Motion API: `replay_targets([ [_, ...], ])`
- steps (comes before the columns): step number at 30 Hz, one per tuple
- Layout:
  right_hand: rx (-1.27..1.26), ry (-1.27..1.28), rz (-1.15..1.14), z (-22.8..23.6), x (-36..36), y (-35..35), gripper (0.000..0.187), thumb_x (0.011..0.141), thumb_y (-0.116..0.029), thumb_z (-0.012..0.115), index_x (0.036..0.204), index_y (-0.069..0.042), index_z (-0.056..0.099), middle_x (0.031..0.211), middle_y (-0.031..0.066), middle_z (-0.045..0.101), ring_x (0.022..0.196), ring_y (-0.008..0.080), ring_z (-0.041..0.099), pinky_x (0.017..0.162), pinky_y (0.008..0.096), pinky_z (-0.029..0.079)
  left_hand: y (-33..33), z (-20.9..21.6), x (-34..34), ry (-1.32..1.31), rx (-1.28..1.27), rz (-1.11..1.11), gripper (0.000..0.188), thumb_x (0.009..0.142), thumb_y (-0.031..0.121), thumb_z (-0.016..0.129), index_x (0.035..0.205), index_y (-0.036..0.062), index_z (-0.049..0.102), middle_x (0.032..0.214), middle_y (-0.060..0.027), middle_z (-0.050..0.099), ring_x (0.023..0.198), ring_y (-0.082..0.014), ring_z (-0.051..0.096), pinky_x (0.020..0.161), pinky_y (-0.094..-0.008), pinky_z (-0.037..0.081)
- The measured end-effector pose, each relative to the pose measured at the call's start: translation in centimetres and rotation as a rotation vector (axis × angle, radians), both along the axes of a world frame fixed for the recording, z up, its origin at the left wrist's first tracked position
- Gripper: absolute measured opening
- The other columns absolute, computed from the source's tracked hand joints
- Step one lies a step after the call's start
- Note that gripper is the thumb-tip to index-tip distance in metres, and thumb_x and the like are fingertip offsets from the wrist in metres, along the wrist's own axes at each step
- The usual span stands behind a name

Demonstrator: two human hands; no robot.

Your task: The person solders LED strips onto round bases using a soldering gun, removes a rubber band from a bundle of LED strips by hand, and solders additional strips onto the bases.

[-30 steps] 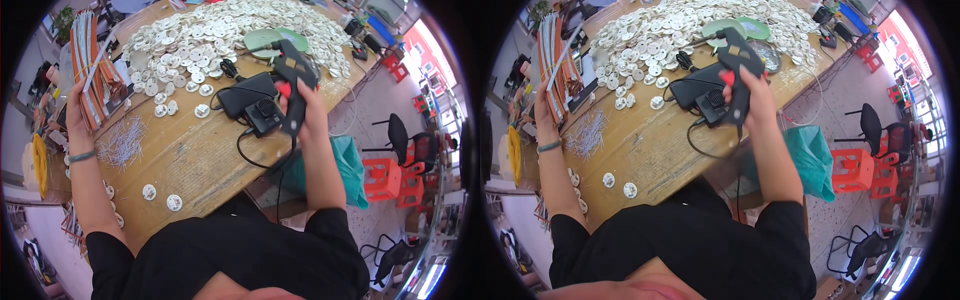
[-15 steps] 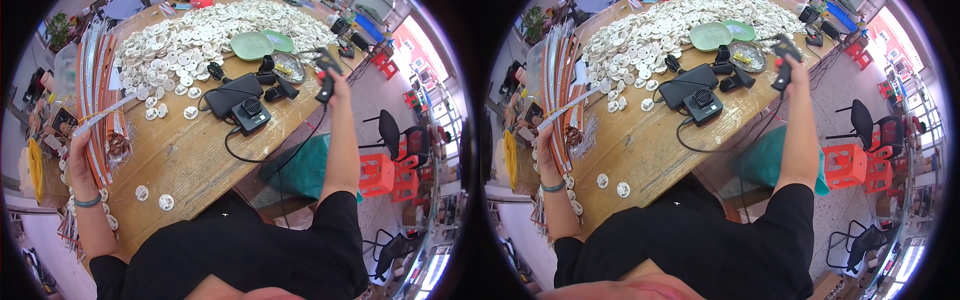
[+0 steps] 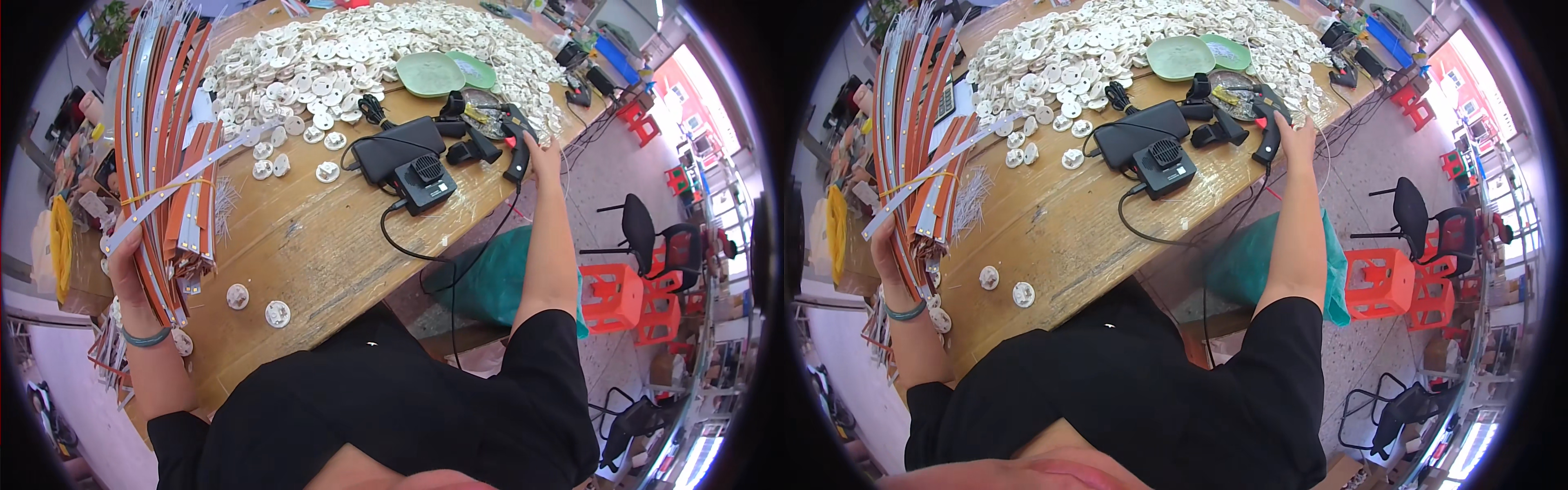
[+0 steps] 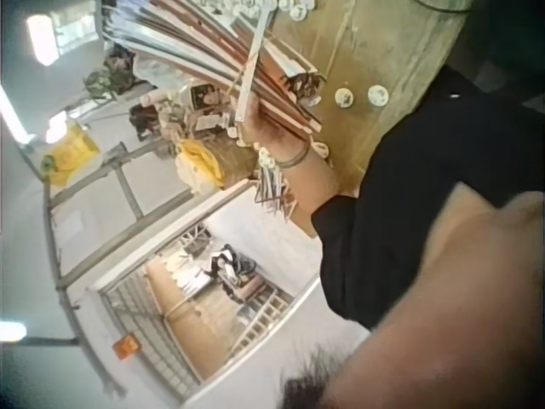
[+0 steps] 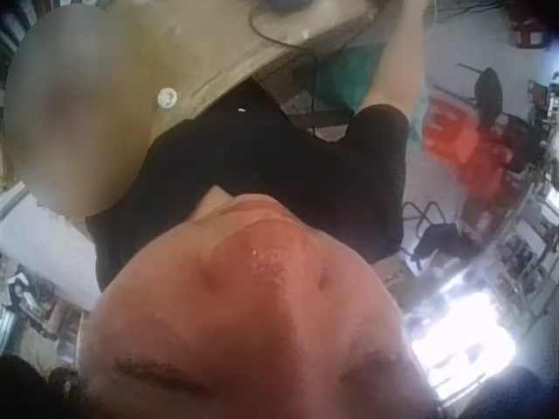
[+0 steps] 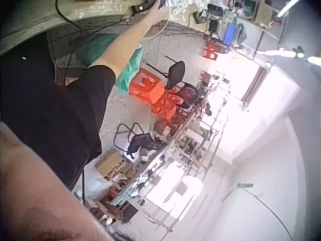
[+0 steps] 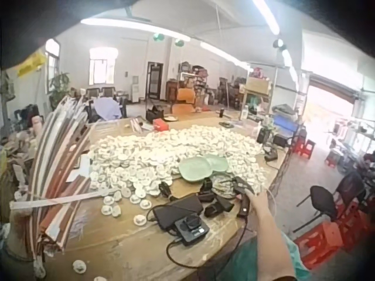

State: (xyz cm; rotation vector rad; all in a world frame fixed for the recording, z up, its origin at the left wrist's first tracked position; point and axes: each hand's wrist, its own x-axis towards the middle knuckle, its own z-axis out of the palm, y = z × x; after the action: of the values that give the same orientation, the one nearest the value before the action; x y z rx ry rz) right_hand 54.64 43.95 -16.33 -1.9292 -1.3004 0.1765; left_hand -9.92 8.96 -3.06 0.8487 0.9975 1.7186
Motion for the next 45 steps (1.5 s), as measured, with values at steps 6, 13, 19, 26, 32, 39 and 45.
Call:
replay_targets([
  [6, -0.279, -0.327, -0.019, 4.3, -0.8, -4.8, 0.067, 0.082, -0.055, 0.068, 0.120, -0.001, 0.064, 0.118, 0.0214, 0.066, 0.113, 0.0361, 0.062, 0.095, 0.0471, 0.048, -3.4, 0.0, 0.3, 0.100, -0.007, 0.060, 0.073, 0.075, 0.023, 0.063, 0.140, -0.0046, 0.043, 0.132, -0.0159, 0.056, 0.125, -0.0255, 0.053, 0.112, -0.0369, 0.035],
  [13, -0.148, 0.831, 1.198, 11.9, -28.4, -22.8, 0.054, 0.099, -0.041, 0.053, 0.125, 0.006, 0.058, 0.108, 0.0167, 0.066, 0.090, 0.0205, 0.065, 0.080, 0.0326, 0.054, -5.3, 1.6, 2.4, 0.121, 0.114, 0.045, 0.074, 0.073, 0.021, 0.068, 0.139, -0.0031, 0.045, 0.130, -0.0154, 0.058, 0.121, -0.0242, 0.056, 0.106, -0.0353, 0.042],
  [19, -0.616, 1.581, 1.260, 8.5, -41.5, -26.8, 0.084, 0.092, -0.072, 0.041, 0.142, -0.005, 0.043, 0.134, 0.0129, 0.057, 0.122, 0.0302, 0.054, 0.107, 0.0436, 0.041, -4.7, 2.9, 5.6, 0.178, 0.183, -0.238, 0.061, 0.078, 0.019, 0.068, 0.131, -0.0070, 0.051, 0.117, -0.0151, 0.064, 0.101, -0.0157, 0.063, 0.088, -0.0277, 0.050],
  [26, -0.449, 1.857, 1.513, 9.5, -44.5, -26.6, 0.044, 0.100, -0.032, 0.050, 0.132, -0.002, 0.051, 0.129, 0.0135, 0.061, 0.116, 0.0252, 0.061, 0.099, 0.0426, 0.050, -8.3, -0.5, 5.0, 0.094, 0.016, -0.293, 0.069, 0.075, 0.017, 0.074, 0.136, -0.0032, 0.049, 0.128, -0.0135, 0.061, 0.114, -0.0157, 0.059, 0.097, -0.0288, 0.046],
  [32, -0.561, 1.667, 1.384, 11.3, -45.5, -27.9, 0.038, 0.103, -0.027, 0.044, 0.130, -0.001, 0.053, 0.124, 0.0133, 0.064, 0.112, 0.0242, 0.063, 0.096, 0.0398, 0.052, -9.2, -1.8, 5.3, -0.130, 0.023, -0.191, 0.070, 0.082, 0.019, 0.076, 0.139, -0.0003, 0.042, 0.121, -0.0110, 0.060, 0.106, -0.0151, 0.062, 0.090, -0.0293, 0.052],
  [39, -0.458, 1.442, 1.230, 13.6, -48.2, -31.4, 0.049, 0.106, -0.037, 0.037, 0.133, 0.002, 0.048, 0.128, 0.0136, 0.059, 0.121, 0.0246, 0.055, 0.105, 0.0401, 0.041, -11.5, -2.6, 6.0, -0.226, 0.021, -0.269, 0.098, 0.072, 0.017, 0.085, 0.148, 0.0057, 0.025, 0.131, -0.0118, 0.051, 0.119, -0.0179, 0.053, 0.099, -0.0344, 0.048],
  [45, -0.470, 1.418, 1.603, 11.0, -45.1, -32.7, 0.130, 0.069, -0.083, 0.061, 0.155, -0.001, 0.008, 0.160, 0.0124, 0.020, 0.145, 0.0317, 0.028, 0.119, 0.0484, 0.024, -13.0, -2.9, 5.9, 0.394, 0.136, -0.028, 0.103, 0.073, 0.023, 0.082, 0.151, -0.0003, 0.019, 0.141, -0.0198, 0.045, 0.130, -0.0263, 0.047, 0.109, -0.0368, 0.036],
])
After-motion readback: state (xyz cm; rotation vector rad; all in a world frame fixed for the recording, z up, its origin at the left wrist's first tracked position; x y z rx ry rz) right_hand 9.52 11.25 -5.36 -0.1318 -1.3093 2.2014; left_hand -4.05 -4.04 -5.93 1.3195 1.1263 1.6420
